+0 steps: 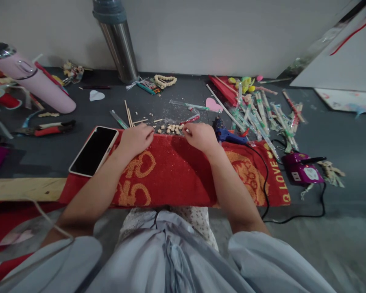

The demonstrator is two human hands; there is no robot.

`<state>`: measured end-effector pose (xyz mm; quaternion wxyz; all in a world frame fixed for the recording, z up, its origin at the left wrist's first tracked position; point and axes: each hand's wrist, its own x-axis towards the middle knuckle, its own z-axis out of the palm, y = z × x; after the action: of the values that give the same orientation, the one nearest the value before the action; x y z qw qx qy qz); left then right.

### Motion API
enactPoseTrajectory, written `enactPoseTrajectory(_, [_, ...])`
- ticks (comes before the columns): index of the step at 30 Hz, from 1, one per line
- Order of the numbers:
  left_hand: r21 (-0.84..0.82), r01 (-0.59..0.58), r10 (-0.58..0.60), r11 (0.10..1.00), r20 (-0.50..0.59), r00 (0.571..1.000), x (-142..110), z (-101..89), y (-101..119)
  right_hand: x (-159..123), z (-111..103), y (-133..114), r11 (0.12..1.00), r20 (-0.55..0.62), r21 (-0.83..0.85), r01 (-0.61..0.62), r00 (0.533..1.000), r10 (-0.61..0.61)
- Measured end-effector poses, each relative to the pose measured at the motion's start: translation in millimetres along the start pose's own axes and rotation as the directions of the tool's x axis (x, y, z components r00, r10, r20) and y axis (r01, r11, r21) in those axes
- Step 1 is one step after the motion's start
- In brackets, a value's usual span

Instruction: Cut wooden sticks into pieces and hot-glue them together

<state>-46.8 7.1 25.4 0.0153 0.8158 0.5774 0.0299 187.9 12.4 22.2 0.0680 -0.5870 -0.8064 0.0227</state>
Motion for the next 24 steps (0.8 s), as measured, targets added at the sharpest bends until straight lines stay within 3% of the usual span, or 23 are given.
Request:
enactPoseTrajectory(5, [-0.042,-0.186,0.190,0.982,0.110,0.976,-2.4,3.8,9.0,-1.0,1.0,-0.9,0.989,0.101,0.034,0.147,0.984,-0.150])
enactPoseTrajectory(9, [-0.022,-0.229,0.228,0.973,0.213,0.950,-2.8,2.5,15.0,-1.7,3.4,-0.5,0.960,0.118,0.132,0.248,0.957,-0.263])
enactPoseTrajectory(12, [0.018,-0.242,0.229,0.970,0.259,0.938,-2.3,1.4,16.3,-2.5,2.8,0.5,0.959,0.145,0.139,0.247,0.953,-0.266])
enactPoseTrajectory(21, [0.038,-0.277,0.263,0.960,0.208,0.942,-4.0,4.7,16.5,-1.7,1.1,-3.8,0.957,0.163,0.083,0.277,0.944,-0.287])
enactPoseTrajectory(24, [0.022,-0.256,0.251,0.966,0.135,0.959,-3.4,10.5,19.4,-0.3,2.3,-6.8,0.975,0.143,0.058,0.213,0.965,-0.219])
